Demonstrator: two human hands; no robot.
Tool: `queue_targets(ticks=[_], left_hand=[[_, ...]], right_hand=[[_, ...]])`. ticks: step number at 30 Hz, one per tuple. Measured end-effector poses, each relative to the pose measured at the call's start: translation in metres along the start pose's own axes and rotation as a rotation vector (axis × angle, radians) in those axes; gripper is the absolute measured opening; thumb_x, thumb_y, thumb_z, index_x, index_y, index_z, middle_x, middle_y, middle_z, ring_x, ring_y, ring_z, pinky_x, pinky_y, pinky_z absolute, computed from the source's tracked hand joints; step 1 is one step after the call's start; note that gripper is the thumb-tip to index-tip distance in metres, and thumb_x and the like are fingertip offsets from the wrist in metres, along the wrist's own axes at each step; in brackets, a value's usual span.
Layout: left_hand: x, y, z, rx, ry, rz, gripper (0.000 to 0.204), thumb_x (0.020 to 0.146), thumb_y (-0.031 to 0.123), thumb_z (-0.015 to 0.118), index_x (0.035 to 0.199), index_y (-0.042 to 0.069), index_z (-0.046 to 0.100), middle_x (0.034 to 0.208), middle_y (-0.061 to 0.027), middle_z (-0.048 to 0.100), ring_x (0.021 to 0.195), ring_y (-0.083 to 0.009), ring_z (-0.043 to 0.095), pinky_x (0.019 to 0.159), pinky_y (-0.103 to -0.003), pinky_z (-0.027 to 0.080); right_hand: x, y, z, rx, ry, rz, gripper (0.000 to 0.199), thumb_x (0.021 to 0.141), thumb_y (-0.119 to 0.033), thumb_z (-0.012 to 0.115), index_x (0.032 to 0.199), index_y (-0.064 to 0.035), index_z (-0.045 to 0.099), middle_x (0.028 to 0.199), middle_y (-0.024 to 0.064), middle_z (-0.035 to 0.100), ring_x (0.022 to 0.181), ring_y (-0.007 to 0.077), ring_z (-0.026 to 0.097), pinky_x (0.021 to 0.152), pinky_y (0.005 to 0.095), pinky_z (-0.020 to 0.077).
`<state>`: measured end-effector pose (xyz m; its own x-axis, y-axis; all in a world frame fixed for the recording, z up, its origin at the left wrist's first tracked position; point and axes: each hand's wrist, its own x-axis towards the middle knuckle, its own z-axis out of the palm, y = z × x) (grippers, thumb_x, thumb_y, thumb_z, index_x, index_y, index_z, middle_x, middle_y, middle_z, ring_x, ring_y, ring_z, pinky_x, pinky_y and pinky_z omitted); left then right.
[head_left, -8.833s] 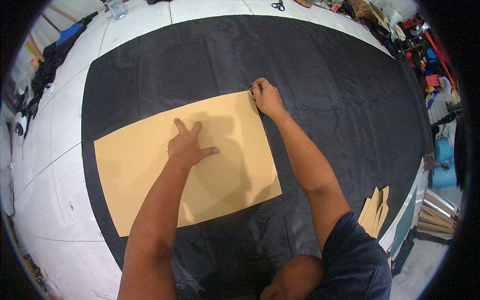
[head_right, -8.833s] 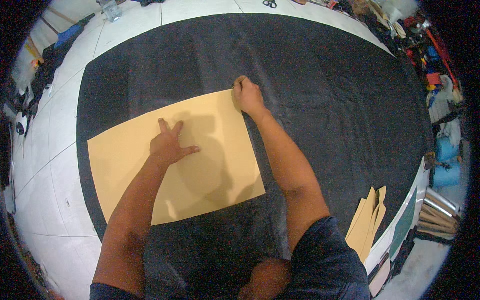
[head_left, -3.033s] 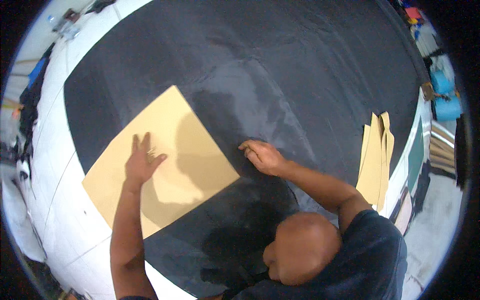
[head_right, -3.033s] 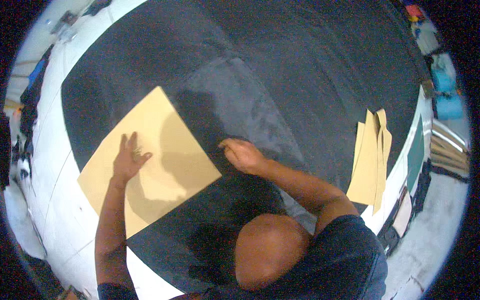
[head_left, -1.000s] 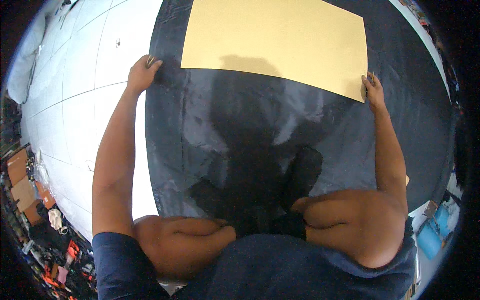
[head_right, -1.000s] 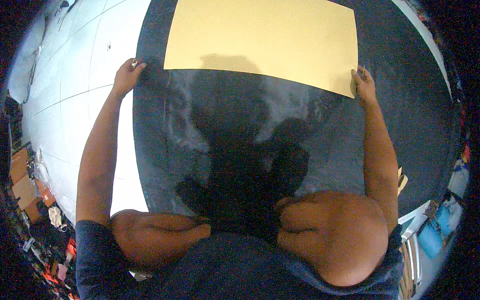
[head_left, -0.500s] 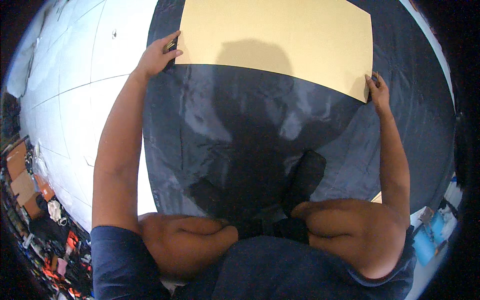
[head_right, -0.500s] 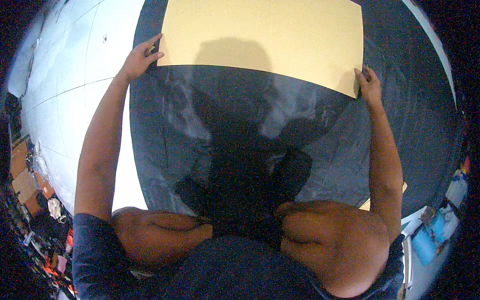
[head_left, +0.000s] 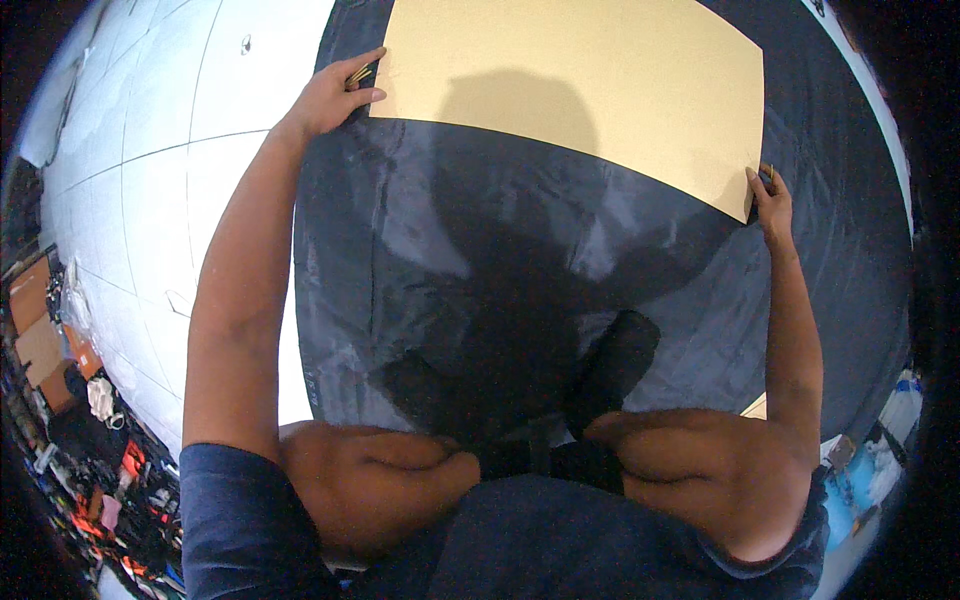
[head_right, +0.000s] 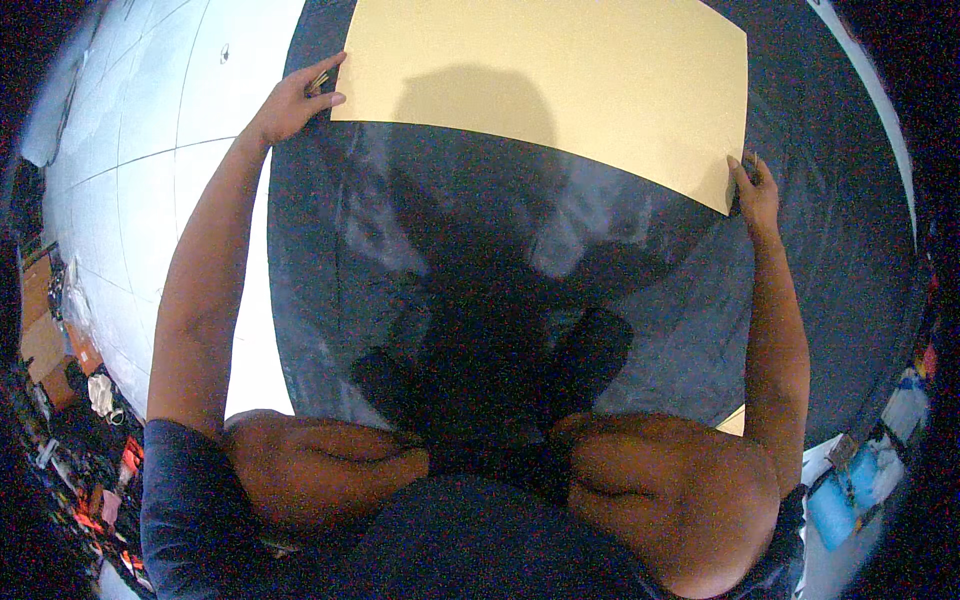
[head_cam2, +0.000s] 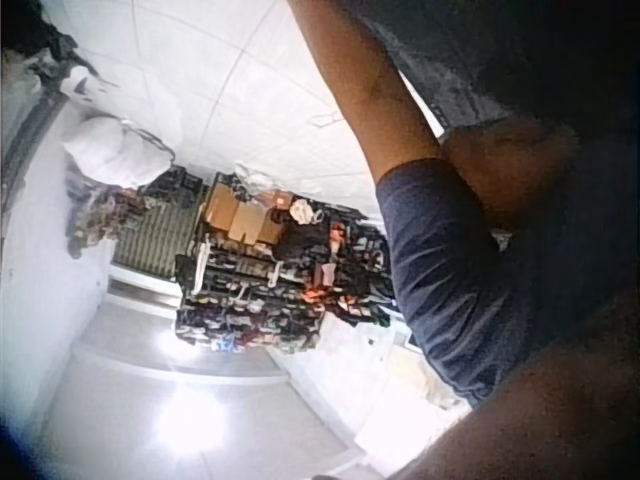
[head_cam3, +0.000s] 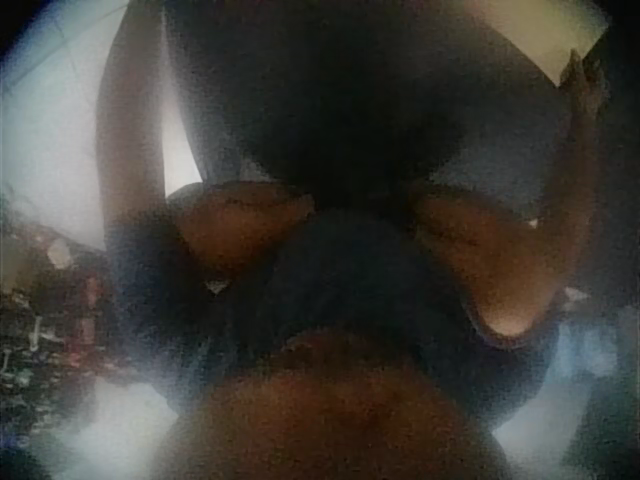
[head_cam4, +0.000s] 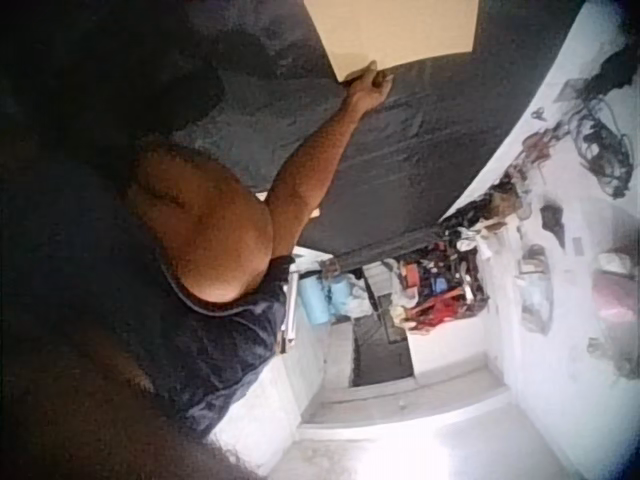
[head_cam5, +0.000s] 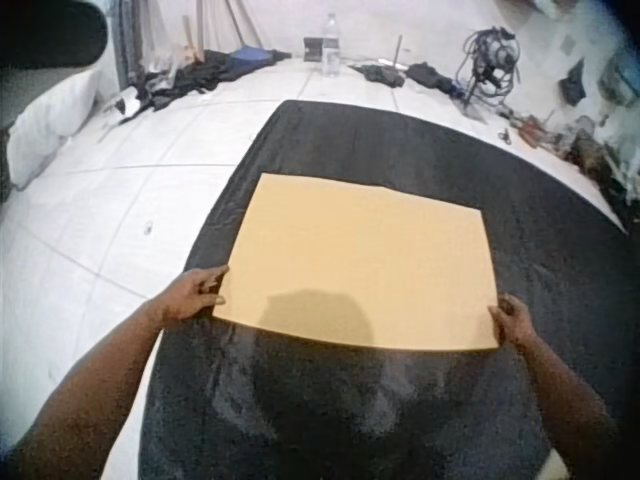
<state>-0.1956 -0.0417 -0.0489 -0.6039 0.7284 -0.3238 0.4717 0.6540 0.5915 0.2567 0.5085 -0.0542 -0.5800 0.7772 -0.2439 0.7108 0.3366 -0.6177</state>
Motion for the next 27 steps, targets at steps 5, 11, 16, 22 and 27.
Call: queue_targets(ticks=[5,11,16,22,27], left_hand=[[0.001,0.003,0.001,0.052,-0.007,-0.069,0.068,0.088,0.029,0.074,0.15,0.029,0.045,0.12,-0.0114,0.065,0.097,-0.0202,0.059,0.094,-0.035,0.047],[0.002,0.004,0.002,0.072,-0.014,-0.071,0.067,0.088,0.029,0.073,0.149,0.029,0.045,0.126,-0.012,0.063,0.099,-0.0207,0.059,0.096,-0.035,0.047],[0.0,0.002,0.003,-0.012,-0.018,-0.088,0.067,0.089,0.027,0.072,0.15,0.028,0.044,0.136,-0.0147,0.059,0.117,-0.0228,0.059,0.104,-0.037,0.045],[0.003,0.003,0.012,-0.187,0.033,0.066,0.063,0.091,0.02,0.07,0.149,0.014,0.045,0.129,-0.0125,0.062,0.111,-0.021,0.061,0.1,-0.034,0.047],[0.005,-0.039,0.014,-0.327,-0.032,0.067,0.063,0.095,0.012,0.062,0.152,0.008,0.037,0.15,-0.0136,0.046,0.136,-0.0241,0.045,0.115,-0.039,0.036]], right_hand=[[0.0,0.0,0.002,0.022,-0.012,0.007,0.051,0.09,-0.034,0.074,0.128,-0.0022,0.062,0.105,0.014,0.07,0.094,0.0199,0.066,0.083,0.0322,0.0514],[-0.003,-0.008,0.002,0.026,-0.021,0.032,0.049,0.09,-0.033,0.074,0.127,-0.0042,0.062,0.103,0.013,0.07,0.093,0.0185,0.065,0.082,0.031,0.0512],[-0.004,-0.012,0.005,-0.017,0.002,0.011,0.045,0.092,-0.03,0.073,0.127,-0.0047,0.062,0.104,0.0132,0.07,0.093,0.0175,0.066,0.082,0.0306,0.0516],[-0.002,0.001,-0.001,-0.01,-0.033,0.015,0.045,0.092,-0.028,0.072,0.126,-0.0012,0.062,0.103,0.0123,0.071,0.088,0.0171,0.067,0.078,0.0314,0.0539],[0.003,-0.022,0.009,0.048,-0.111,0.04,0.052,0.086,-0.031,0.078,0.126,-0.0006,0.061,0.102,0.0137,0.072,0.087,0.0191,0.068,0.076,0.0332,0.0554]])
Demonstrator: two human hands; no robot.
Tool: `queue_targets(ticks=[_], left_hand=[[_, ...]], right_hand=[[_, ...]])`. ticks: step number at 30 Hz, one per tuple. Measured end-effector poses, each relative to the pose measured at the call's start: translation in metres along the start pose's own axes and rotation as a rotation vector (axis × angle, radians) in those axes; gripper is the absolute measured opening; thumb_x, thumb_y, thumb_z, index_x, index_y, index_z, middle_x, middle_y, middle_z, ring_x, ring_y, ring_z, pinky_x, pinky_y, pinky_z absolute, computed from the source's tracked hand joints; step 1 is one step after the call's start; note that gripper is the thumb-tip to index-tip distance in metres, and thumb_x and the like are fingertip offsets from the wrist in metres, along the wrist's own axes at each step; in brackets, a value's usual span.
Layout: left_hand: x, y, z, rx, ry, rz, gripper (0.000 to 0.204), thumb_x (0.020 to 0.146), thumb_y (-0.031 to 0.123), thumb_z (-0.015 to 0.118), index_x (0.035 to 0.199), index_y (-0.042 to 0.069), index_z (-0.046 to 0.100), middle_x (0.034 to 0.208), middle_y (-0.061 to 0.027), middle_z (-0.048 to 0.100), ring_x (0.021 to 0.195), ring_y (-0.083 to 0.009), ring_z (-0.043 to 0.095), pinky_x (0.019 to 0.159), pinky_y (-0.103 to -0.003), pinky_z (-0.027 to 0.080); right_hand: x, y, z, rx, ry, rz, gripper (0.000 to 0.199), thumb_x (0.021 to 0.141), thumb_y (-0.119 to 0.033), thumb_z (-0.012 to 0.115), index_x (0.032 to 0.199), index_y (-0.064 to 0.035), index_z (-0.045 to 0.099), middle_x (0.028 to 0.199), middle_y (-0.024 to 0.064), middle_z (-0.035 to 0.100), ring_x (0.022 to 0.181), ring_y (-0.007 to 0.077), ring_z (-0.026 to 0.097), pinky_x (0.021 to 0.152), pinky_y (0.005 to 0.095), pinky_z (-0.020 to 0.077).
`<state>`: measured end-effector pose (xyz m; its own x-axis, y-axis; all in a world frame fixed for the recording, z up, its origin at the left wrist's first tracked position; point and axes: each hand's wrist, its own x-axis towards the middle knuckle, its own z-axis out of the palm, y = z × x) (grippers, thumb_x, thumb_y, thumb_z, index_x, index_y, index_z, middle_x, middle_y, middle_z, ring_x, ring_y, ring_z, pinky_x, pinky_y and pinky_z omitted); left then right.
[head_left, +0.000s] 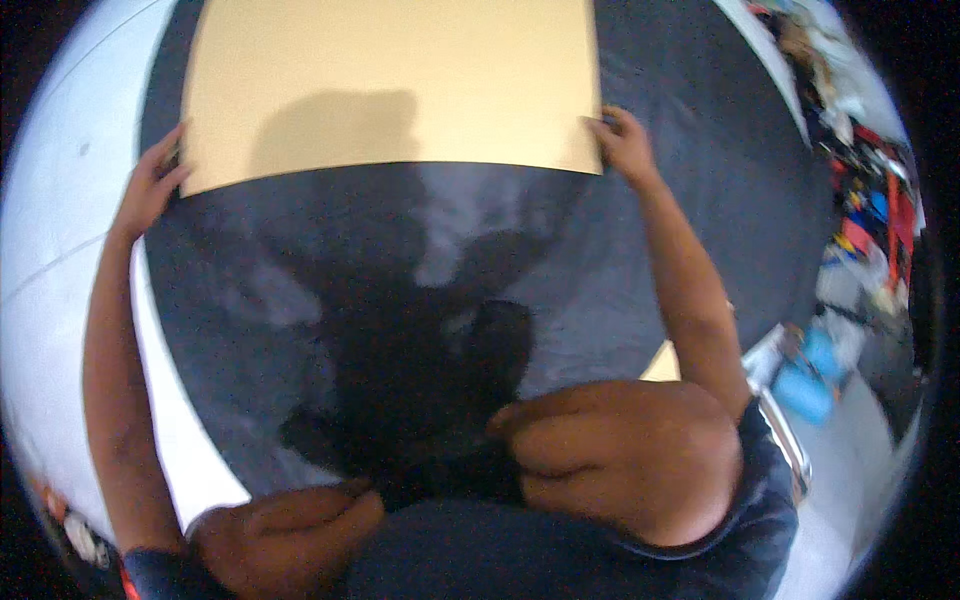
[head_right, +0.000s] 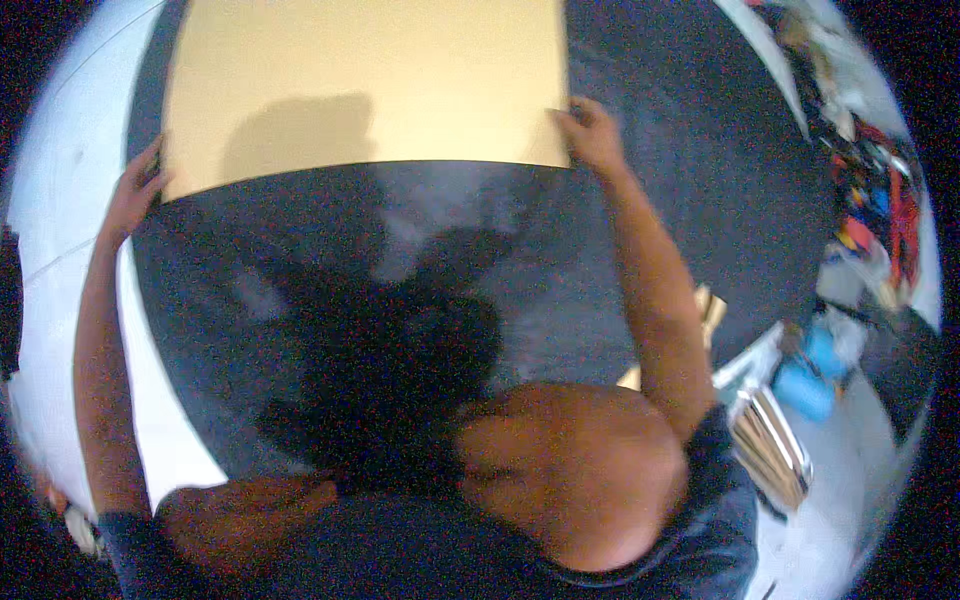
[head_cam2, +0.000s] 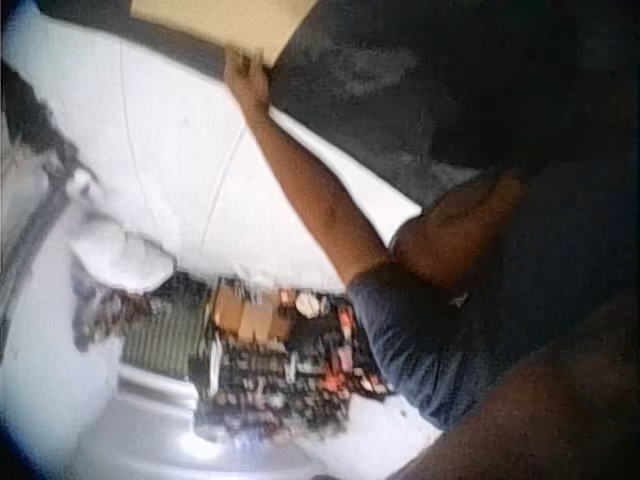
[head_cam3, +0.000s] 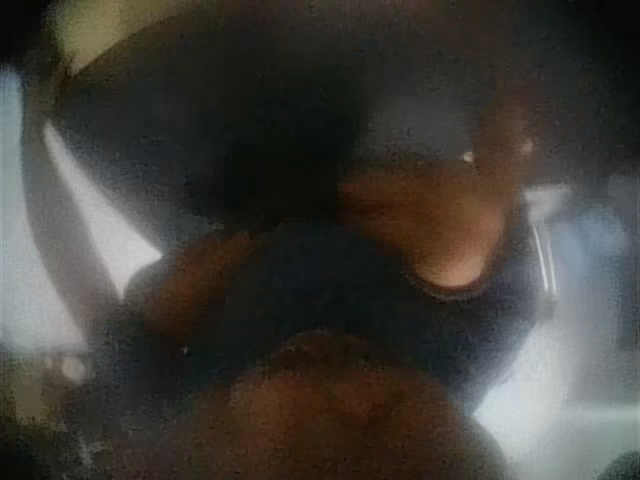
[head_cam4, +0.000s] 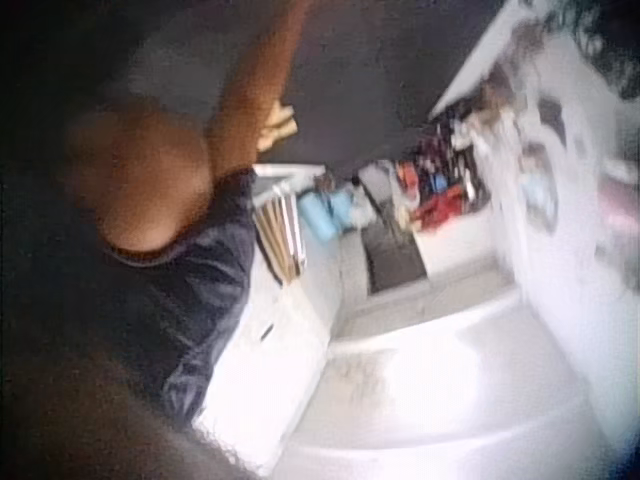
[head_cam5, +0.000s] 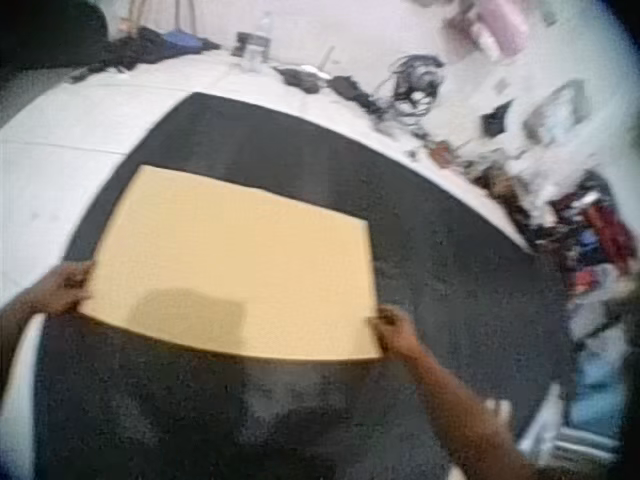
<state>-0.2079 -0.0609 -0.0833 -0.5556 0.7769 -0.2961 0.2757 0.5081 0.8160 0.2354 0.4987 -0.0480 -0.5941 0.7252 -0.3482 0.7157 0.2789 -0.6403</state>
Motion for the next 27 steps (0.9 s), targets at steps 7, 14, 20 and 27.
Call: queue_targets(ticks=[7,14,20,27], left_hand=[[0.01,-0.018,-0.005,0.144,0.025,-0.021,0.063,0.095,0.013,0.059,0.154,0.017,0.037,0.154,-0.0138,0.039,0.139,-0.0287,0.042,0.116,-0.044,0.035],[0.013,-0.006,-0.004,0.054,-0.028,-0.029,0.064,0.097,0.014,0.057,0.155,0.013,0.032,0.158,-0.0107,0.035,0.144,-0.0286,0.035,0.119,-0.043,0.029],[0.011,-0.002,-0.007,0.147,-0.01,-0.034,0.064,0.097,0.016,0.059,0.155,0.013,0.032,0.159,-0.0098,0.034,0.145,-0.0279,0.033,0.12,-0.043,0.028],[0.012,-0.004,-0.01,0.095,-0.025,0.039,0.062,0.097,0.017,0.059,0.154,0.017,0.034,0.159,-0.0103,0.033,0.147,-0.0278,0.03,0.121,-0.043,0.026]], right_hand=[[0.003,0.005,-0.021,-0.265,0.011,-0.071,0.075,0.071,-0.05,0.085,0.124,-0.0027,0.062,0.095,0.0104,0.068,0.086,0.0208,0.064,0.079,0.0342,0.0527],[0.004,0.019,-0.018,-0.239,0.03,-0.092,0.078,0.07,-0.05,0.087,0.126,-0.0038,0.059,0.092,0.009,0.066,0.083,0.0202,0.063,0.075,0.0348,0.0519],[0.003,0.012,-0.017,-0.218,0.011,-0.087,0.075,0.07,-0.045,0.088,0.126,-0.0037,0.059,0.088,0.0075,0.065,0.08,0.0193,0.062,0.073,0.0337,0.0517],[0.002,0.009,-0.017,-0.179,0.011,-0.109,0.07,0.072,-0.038,0.088,0.126,-0.0031,0.06,0.081,0.0026,0.06,0.075,0.014,0.058,0.067,0.0295,0.0491]])
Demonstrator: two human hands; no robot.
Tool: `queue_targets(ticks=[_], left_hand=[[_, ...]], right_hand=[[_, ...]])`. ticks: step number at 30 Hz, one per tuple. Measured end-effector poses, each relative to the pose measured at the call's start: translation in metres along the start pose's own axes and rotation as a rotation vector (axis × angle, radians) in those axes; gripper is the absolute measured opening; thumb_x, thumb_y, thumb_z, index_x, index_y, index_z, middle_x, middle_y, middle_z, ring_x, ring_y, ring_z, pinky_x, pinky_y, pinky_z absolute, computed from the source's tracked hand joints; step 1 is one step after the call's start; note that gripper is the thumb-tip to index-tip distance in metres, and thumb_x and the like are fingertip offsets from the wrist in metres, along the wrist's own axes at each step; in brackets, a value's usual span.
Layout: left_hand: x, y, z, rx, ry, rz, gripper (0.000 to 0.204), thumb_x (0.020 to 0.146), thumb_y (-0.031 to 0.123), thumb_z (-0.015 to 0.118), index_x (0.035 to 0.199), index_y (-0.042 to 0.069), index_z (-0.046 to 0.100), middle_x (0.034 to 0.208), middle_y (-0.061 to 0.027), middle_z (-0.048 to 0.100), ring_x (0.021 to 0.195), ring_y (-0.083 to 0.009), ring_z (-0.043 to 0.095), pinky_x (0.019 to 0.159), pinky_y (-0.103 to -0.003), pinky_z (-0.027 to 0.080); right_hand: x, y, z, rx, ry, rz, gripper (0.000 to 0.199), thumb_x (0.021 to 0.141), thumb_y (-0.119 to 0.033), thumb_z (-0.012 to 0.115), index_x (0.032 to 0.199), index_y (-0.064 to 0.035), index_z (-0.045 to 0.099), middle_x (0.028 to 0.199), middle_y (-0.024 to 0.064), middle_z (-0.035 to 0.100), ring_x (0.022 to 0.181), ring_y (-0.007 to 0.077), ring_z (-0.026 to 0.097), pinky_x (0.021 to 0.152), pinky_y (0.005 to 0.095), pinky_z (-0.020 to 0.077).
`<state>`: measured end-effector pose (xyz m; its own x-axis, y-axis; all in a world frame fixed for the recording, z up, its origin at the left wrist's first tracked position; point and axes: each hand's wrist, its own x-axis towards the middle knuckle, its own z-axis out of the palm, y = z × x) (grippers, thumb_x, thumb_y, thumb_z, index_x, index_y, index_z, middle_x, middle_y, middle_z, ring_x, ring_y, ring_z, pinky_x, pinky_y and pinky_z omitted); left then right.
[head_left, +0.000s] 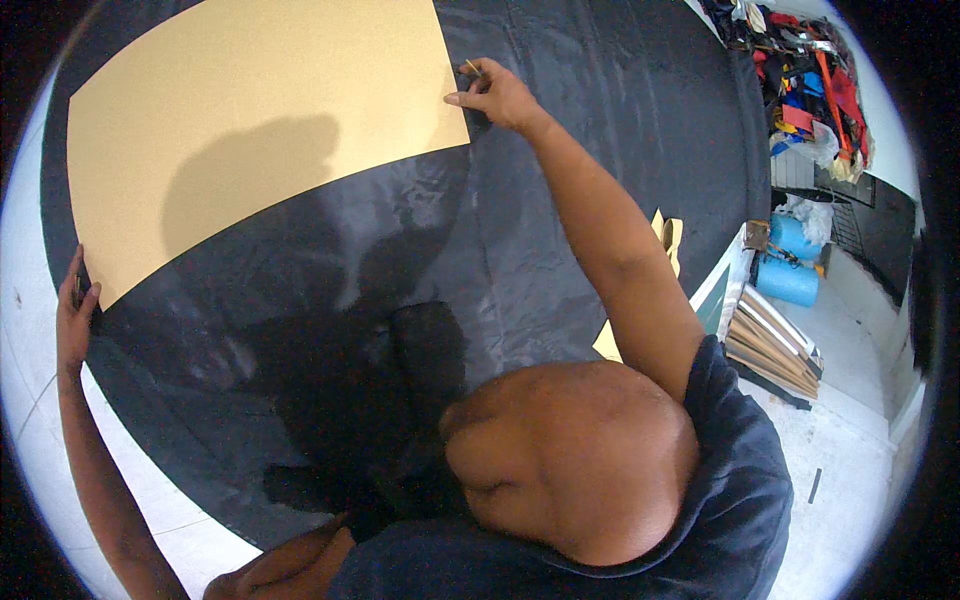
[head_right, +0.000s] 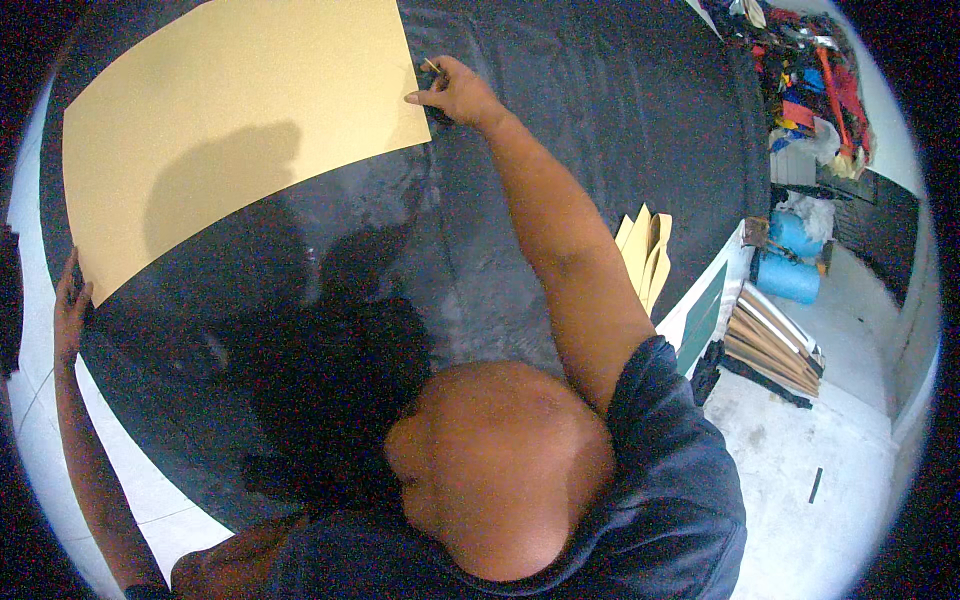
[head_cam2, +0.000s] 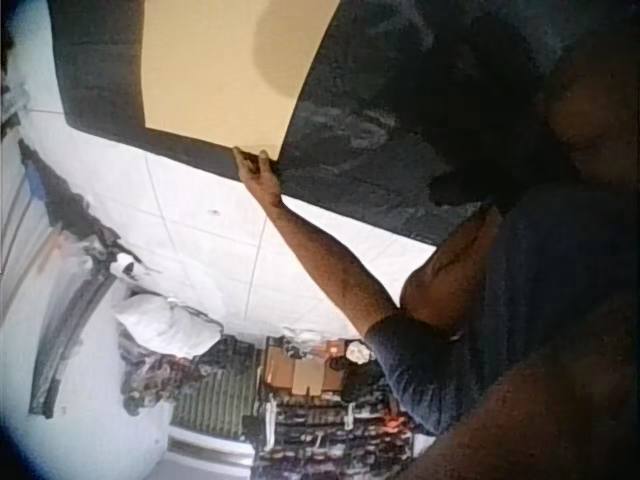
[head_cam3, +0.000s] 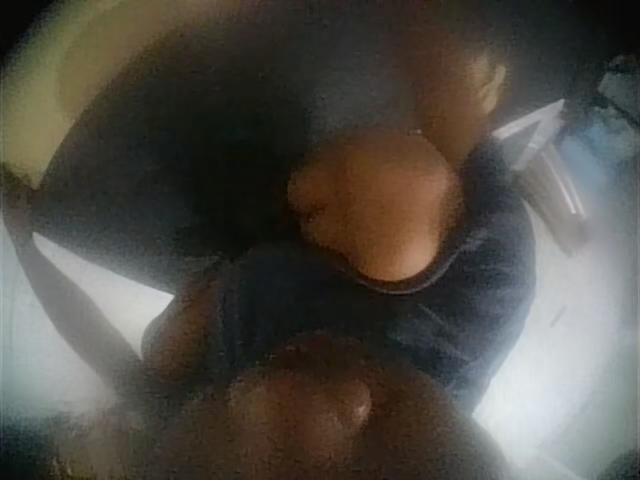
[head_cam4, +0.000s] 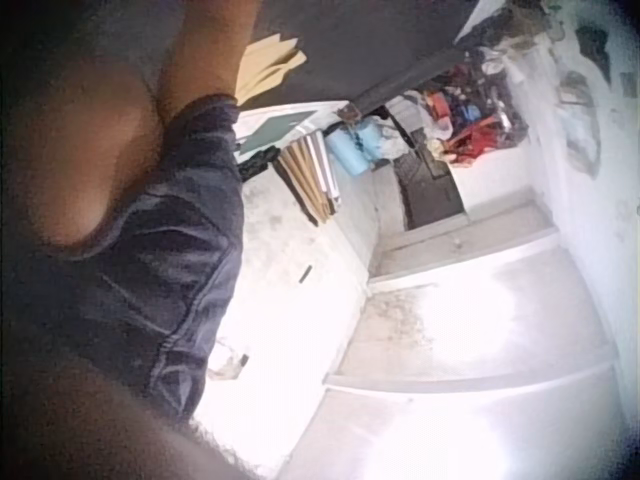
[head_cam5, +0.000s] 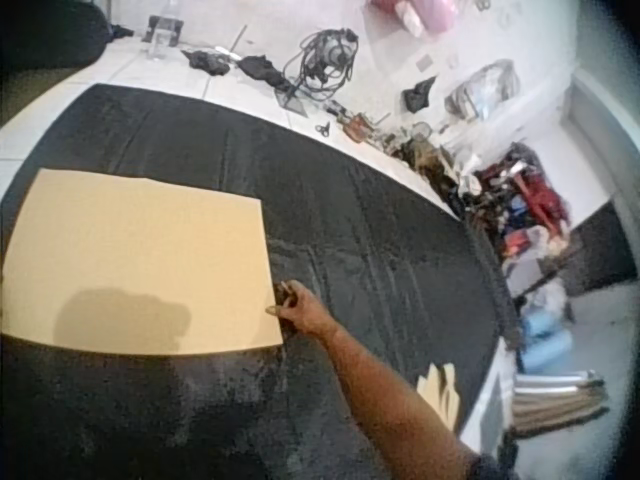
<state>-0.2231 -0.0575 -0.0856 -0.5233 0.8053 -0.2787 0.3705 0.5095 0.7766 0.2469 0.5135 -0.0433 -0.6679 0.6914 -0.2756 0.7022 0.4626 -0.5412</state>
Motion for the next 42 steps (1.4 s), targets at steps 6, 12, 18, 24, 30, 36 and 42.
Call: queue_targets(ticks=[6,12,18,24,30,36,42], left_hand=[[0.0,0.01,0.0,0.166,0.035,-0.082,0.06,0.098,0.018,0.058,0.154,0.02,0.035,0.158,-0.0109,0.035,0.145,-0.0291,0.032,0.12,-0.045,0.027],[0.001,0.015,0.003,0.174,0.043,-0.071,0.061,0.098,0.018,0.059,0.154,0.02,0.036,0.158,-0.0106,0.035,0.144,-0.0288,0.035,0.119,-0.045,0.028],[-0.009,0.004,-0.005,0.054,0.023,-0.076,0.062,0.097,0.012,0.059,0.154,0.014,0.035,0.156,-0.0125,0.038,0.142,-0.0278,0.038,0.118,-0.042,0.029],[-0.014,0.051,0.001,0.038,0.028,-0.1,0.058,0.096,0.013,0.06,0.15,0.006,0.04,0.15,-0.016,0.046,0.136,-0.0251,0.046,0.114,-0.038,0.037],[-0.014,0.059,0.004,0.162,-0.025,-0.124,0.063,0.094,0.017,0.063,0.152,0.018,0.04,0.137,-0.0186,0.057,0.125,-0.0293,0.055,0.109,-0.039,0.04],[-0.008,0.045,0.009,0.242,0.065,-0.028,0.062,0.093,0.019,0.064,0.15,0.019,0.042,0.126,-0.0226,0.061,0.117,-0.034,0.058,0.103,-0.041,0.043],[-0.011,0.046,0.009,0.272,0.089,-0.033,0.061,0.092,0.026,0.066,0.149,0.024,0.044,0.117,-0.0233,0.06,0.113,-0.0373,0.058,0.101,-0.043,0.044]], right_hand=[[-0.003,-0.004,0.001,-0.009,0.016,-0.001,0.066,0.074,-0.036,0.088,0.124,-0.0037,0.06,0.077,-0.0001,0.058,0.072,0.011,0.055,0.064,0.0278,0.0467],[-0.002,0.003,0.001,-0.018,0.023,0.002,0.064,0.075,-0.035,0.088,0.124,-0.0041,0.06,0.08,0.0001,0.058,0.072,0.0111,0.054,0.065,0.0285,0.0463],[0.006,0.003,0.005,-0.011,-0.013,-0.079,0.065,0.078,-0.035,0.085,0.129,-0.0041,0.059,0.083,0.0009,0.061,0.076,0.0117,0.057,0.069,0.0287,0.0481],[-0.012,-0.008,-0.003,0.165,-0.086,-0.046,0.058,0.083,-0.02,0.081,0.131,-0.0007,0.053,0.116,0.0119,0.066,0.103,0.02,0.063,0.088,0.0344,0.0523],[-0.015,0.003,-0.011,0.013,-0.044,-0.013,0.066,0.082,-0.028,0.082,0.133,0.0002,0.051,0.088,0.003,0.058,0.079,0.0128,0.055,0.07,0.0271,0.0466],[-0.009,0.009,-0.009,0.057,-0.037,-0.019,0.056,0.085,-0.03,0.08,0.129,-0.0049,0.056,0.083,-0.0006,0.054,0.077,0.0114,0.05,0.074,0.027,0.0425],[-0.009,0.006,-0.011,-0.017,-0.068,0.022,0.056,0.086,-0.029,0.079,0.13,-0.0041,0.055,0.082,-0.0005,0.055,0.077,0.011,0.05,0.071,0.0258,0.0413]])
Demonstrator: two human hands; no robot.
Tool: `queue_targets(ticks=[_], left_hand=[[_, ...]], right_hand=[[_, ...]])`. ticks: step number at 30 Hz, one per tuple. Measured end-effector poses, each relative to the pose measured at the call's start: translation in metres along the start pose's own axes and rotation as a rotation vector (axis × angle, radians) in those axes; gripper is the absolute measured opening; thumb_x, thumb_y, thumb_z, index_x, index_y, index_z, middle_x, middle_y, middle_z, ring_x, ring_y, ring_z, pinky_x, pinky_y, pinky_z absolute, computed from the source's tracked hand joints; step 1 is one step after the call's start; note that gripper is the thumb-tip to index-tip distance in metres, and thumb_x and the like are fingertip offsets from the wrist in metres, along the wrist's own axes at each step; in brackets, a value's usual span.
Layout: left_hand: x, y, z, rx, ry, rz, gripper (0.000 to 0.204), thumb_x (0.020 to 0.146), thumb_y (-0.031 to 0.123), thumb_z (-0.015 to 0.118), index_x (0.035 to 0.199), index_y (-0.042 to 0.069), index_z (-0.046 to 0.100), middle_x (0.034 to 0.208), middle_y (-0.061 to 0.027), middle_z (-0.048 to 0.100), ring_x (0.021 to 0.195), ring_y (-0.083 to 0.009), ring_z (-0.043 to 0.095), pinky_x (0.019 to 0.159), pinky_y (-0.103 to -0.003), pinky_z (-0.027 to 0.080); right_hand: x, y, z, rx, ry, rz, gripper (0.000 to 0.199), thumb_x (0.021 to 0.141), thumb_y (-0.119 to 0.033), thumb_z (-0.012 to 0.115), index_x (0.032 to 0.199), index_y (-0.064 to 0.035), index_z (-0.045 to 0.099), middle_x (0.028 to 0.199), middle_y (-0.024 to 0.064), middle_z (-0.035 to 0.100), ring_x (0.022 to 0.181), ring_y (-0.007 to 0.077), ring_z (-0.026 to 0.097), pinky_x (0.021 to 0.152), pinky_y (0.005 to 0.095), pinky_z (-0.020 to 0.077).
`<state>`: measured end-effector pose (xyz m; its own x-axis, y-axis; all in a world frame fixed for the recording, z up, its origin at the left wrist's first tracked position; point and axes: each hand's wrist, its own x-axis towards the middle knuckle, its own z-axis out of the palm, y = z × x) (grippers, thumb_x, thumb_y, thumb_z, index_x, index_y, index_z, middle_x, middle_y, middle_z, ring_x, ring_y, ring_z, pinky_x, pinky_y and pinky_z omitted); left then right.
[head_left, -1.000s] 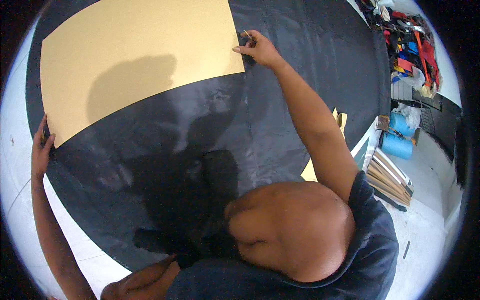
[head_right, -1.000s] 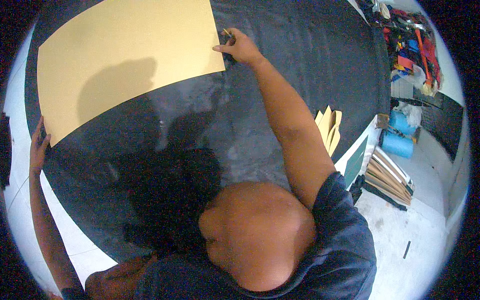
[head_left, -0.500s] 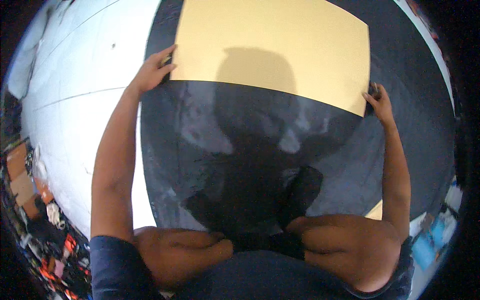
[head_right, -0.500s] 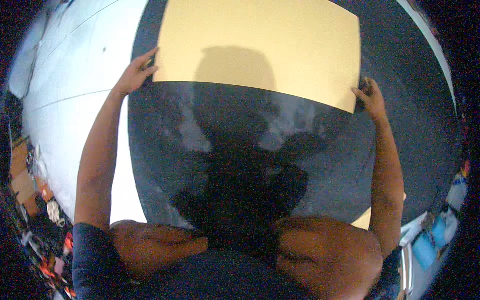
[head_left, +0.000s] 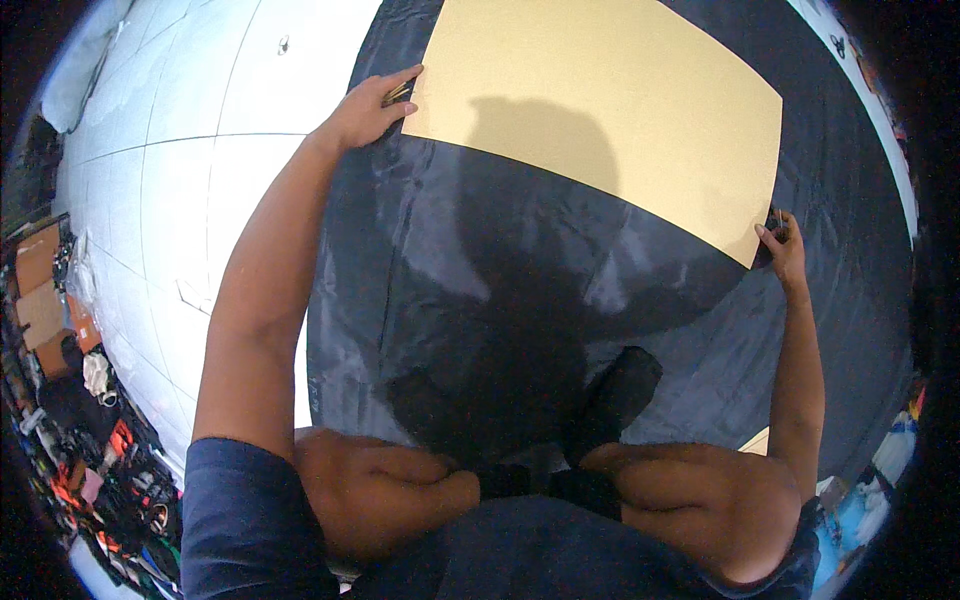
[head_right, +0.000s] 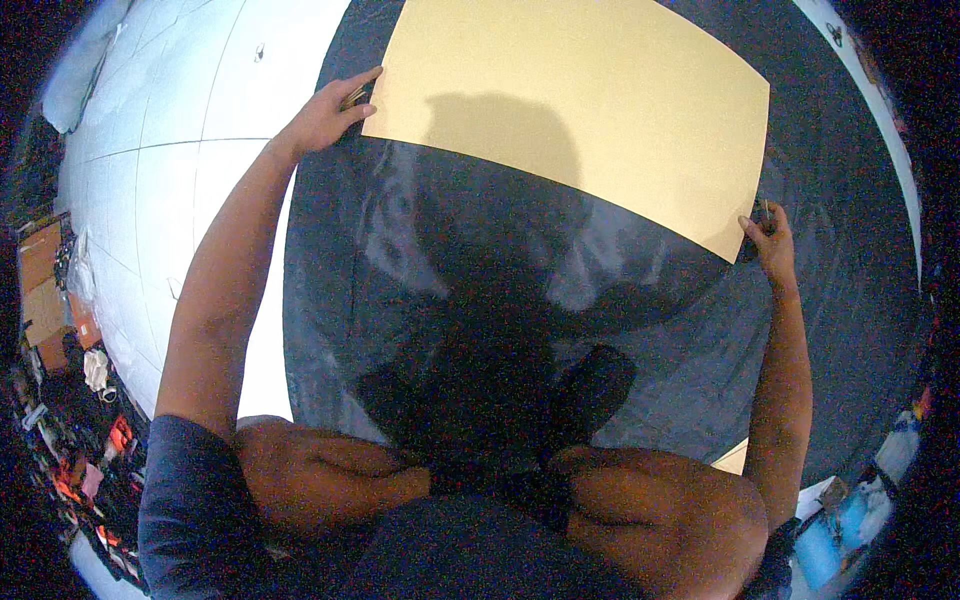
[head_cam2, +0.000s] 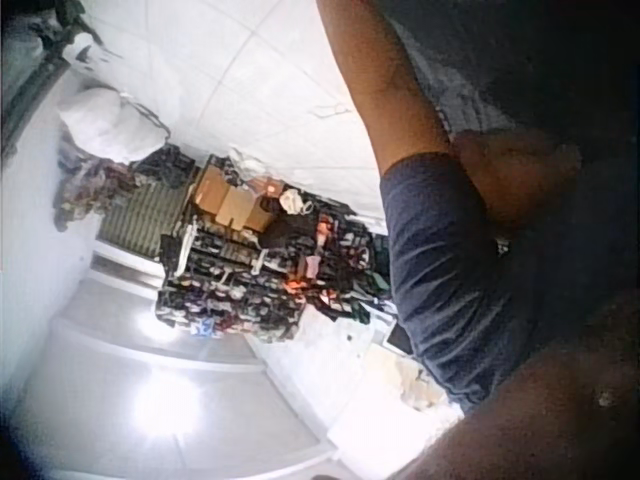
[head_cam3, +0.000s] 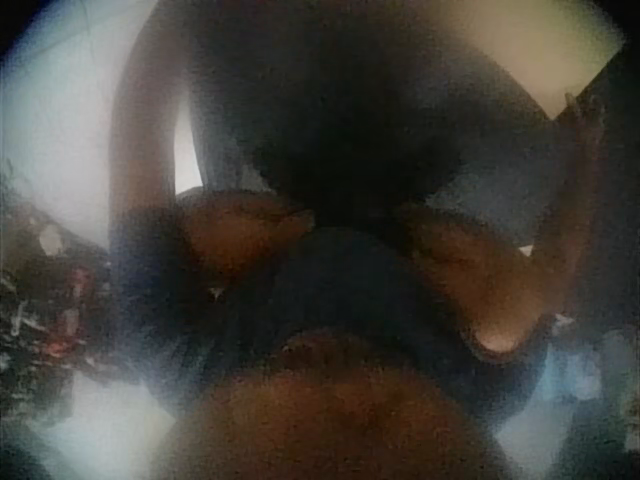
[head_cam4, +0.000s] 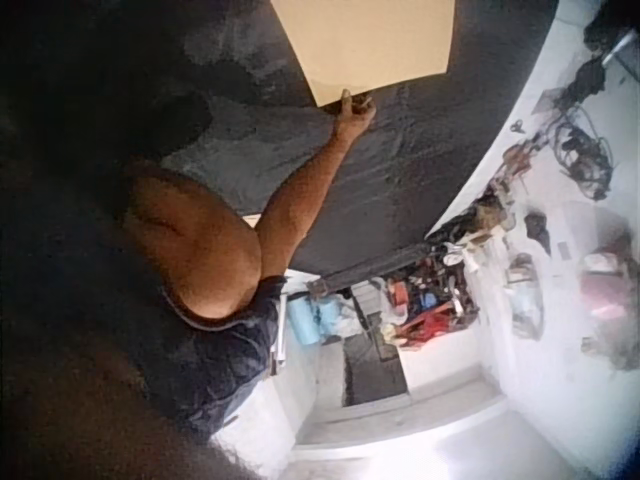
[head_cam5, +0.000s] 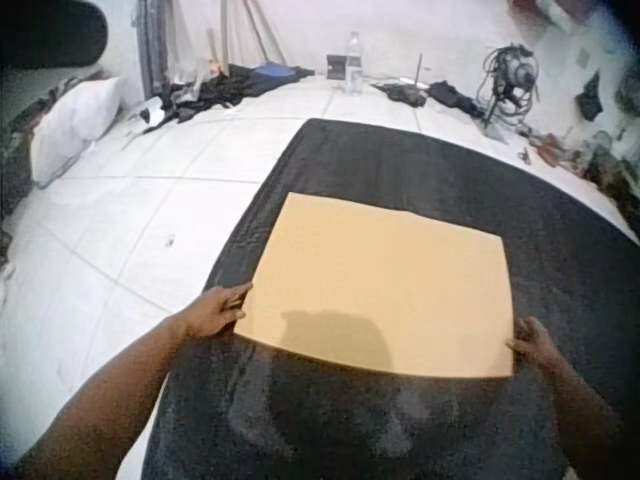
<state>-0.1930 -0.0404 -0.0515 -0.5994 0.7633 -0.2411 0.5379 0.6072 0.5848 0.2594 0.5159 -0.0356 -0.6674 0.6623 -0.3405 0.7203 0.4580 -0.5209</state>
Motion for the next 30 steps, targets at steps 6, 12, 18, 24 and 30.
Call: queue_targets(ticks=[6,12,18,24,30], left_hand=[[0.001,0.009,-0.005,0.01,-0.061,-0.066,0.063,0.093,0.023,0.065,0.151,0.024,0.041,0.128,-0.0236,0.057,0.121,-0.0338,0.056,0.108,-0.042,0.041],[0.0,-0.002,-0.004,-0.022,-0.037,-0.067,0.064,0.091,0.024,0.068,0.15,0.025,0.043,0.128,-0.0228,0.058,0.118,-0.0334,0.057,0.105,-0.042,0.043],[0.001,0.014,-0.005,-0.039,-0.024,-0.069,0.066,0.088,0.024,0.07,0.149,0.023,0.045,0.131,-0.0221,0.057,0.12,-0.0344,0.057,0.104,-0.042,0.043],[-0.003,0.018,-0.009,-0.029,-0.029,-0.091,0.066,0.088,0.022,0.07,0.149,0.022,0.045,0.136,-0.0204,0.056,0.124,-0.0333,0.055,0.109,-0.04,0.04],[0.006,-0.012,0.007,-0.186,-0.004,0.063,0.067,0.088,0.016,0.067,0.151,0.015,0.042,0.14,-0.0196,0.054,0.125,-0.0313,0.054,0.108,-0.04,0.04]], right_hand=[[-0.001,0.005,0.0,0.012,0.037,-0.047,0.055,0.086,-0.028,0.078,0.13,-0.0038,0.055,0.081,-0.0009,0.054,0.076,0.01,0.05,0.069,0.0255,0.0409],[-0.002,-0.006,0.0,0.02,0.015,-0.032,0.059,0.085,-0.029,0.08,0.13,-0.0019,0.055,0.089,0.0029,0.061,0.081,0.0128,0.056,0.072,0.0289,0.0479],[0.001,0.005,0.0,0.097,0.025,-0.111,0.059,0.085,-0.028,0.08,0.131,-0.0007,0.054,0.088,0.0009,0.059,0.08,0.0106,0.054,0.071,0.0259,0.0453],[0.003,0.006,0.002,0.091,0.01,-0.071,0.054,0.086,-0.026,0.079,0.128,-0.0007,0.055,0.084,-0.0017,0.053,0.075,0.0091,0.046,0.066,0.0248,0.04],[0.006,0.022,0.005,0.249,0.063,-0.139,0.056,0.084,-0.028,0.081,0.128,-0.003,0.055,0.092,0.0017,0.059,0.083,0.0113,0.054,0.074,0.0266,0.0472]])
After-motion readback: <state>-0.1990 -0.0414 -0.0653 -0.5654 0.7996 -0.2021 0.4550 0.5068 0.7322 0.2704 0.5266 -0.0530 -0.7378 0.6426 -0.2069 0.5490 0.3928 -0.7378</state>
